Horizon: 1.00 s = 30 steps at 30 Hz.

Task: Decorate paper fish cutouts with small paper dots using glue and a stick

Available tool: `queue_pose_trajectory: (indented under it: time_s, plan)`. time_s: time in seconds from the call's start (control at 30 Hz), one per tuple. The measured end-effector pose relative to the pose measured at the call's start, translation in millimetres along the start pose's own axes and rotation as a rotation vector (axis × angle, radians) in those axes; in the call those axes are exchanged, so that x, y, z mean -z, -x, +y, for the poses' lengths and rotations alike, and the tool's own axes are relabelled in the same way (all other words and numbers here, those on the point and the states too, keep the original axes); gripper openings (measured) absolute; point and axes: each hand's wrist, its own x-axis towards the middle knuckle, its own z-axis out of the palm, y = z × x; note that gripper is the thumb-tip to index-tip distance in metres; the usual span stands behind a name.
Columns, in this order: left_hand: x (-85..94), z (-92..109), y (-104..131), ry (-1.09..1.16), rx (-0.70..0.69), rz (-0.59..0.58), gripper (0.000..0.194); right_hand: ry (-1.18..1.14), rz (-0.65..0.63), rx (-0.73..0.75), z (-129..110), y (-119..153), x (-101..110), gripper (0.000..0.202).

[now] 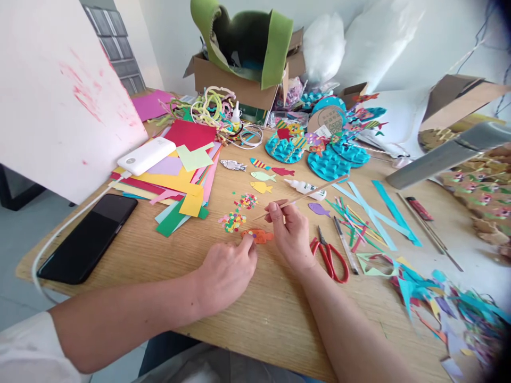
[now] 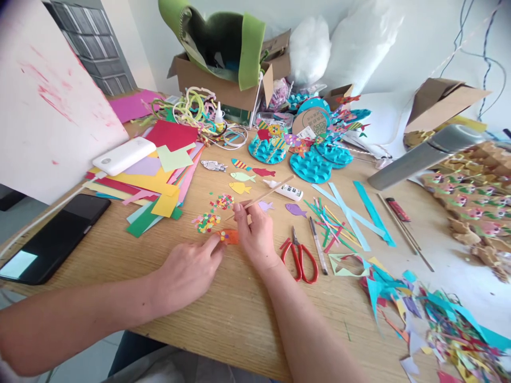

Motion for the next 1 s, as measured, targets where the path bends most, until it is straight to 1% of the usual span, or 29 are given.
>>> queue_pose_trajectory:
  time_s: [0.13, 0.3, 0.4, 0.47, 0.63, 0.83, 1.0]
  plan:
    - [1.1, 0.2, -0.4, 0.003, 0.005, 0.002, 0.028, 0.002, 0.050, 0.001, 0.3, 1.0, 1.2, 0.027]
    - [2.3, 1.0, -1.0, 0.019, 0.012, -0.024, 0.027, 0.008, 0.064, 0.018, 0.3, 1.8, 0.2, 0.026]
    - [2.2, 2.5, -0.6, 0.027, 0.015, -0.058, 0.032, 0.011, 0.047, 0.033, -0.1, 2.5, -1.5, 0.024]
    - [2.1, 3.4, -0.6, 0.034, 0.017, -0.076, 0.036, 0.010, 0.014, 0.054, -0.4, 3.1, -3.1, 0.023]
    - [1.5, 3.8, -1.0, 0.051, 0.028, -0.084, 0.035, 0.008, -0.049, 0.075, -0.8, 4.1, -7.3, 0.021]
    - [-0.4, 4.0, 0.5, 0.045, 0.011, -0.067, 0.041, 0.010, -0.049, 0.081, 0.1, 3.1, -8.5, 0.020]
    - [-2.0, 4.5, 1.0, 0.039, 0.011, -0.050, 0.039, 0.038, -0.052, 0.050, 2.1, 2.7, -9.3, 0.024]
